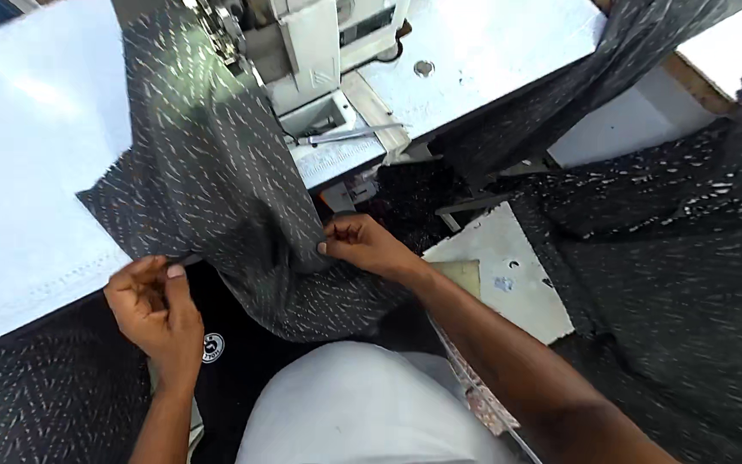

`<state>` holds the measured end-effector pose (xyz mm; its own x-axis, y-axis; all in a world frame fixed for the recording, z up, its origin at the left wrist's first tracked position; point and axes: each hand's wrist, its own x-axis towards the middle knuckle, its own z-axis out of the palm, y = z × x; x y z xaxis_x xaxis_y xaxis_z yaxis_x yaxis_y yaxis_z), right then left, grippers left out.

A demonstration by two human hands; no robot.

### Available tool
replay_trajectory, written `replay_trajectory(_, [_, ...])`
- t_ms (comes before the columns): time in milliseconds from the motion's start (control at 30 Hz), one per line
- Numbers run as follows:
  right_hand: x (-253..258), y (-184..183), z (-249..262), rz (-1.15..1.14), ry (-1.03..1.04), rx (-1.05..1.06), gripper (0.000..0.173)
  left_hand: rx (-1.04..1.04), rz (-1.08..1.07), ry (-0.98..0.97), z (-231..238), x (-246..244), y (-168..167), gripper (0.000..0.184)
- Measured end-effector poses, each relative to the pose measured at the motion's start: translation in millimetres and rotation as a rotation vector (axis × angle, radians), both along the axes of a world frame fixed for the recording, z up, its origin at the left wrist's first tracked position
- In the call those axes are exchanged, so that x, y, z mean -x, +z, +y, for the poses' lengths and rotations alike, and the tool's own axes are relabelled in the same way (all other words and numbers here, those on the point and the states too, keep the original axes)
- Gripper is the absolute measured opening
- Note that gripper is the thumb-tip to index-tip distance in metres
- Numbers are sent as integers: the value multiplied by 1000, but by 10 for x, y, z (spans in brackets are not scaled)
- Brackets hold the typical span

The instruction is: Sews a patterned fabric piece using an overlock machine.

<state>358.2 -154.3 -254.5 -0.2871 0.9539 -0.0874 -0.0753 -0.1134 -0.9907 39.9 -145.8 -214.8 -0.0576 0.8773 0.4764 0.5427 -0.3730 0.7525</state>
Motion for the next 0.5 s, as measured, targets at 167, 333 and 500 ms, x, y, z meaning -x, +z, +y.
replay_trajectory(167, [-48,-52,-31,-61,-10,11,12,412,-210,169,-238,53,-168,34])
replay_trajectory(333, [-11,-115,-27,-69,-107,7,11,579,-364,90,34,-161,-248,43])
replay_trajectory(500, [-21,-192,-81,-55,-132,-17,12,531,-569,-27,156,-226,-267,27])
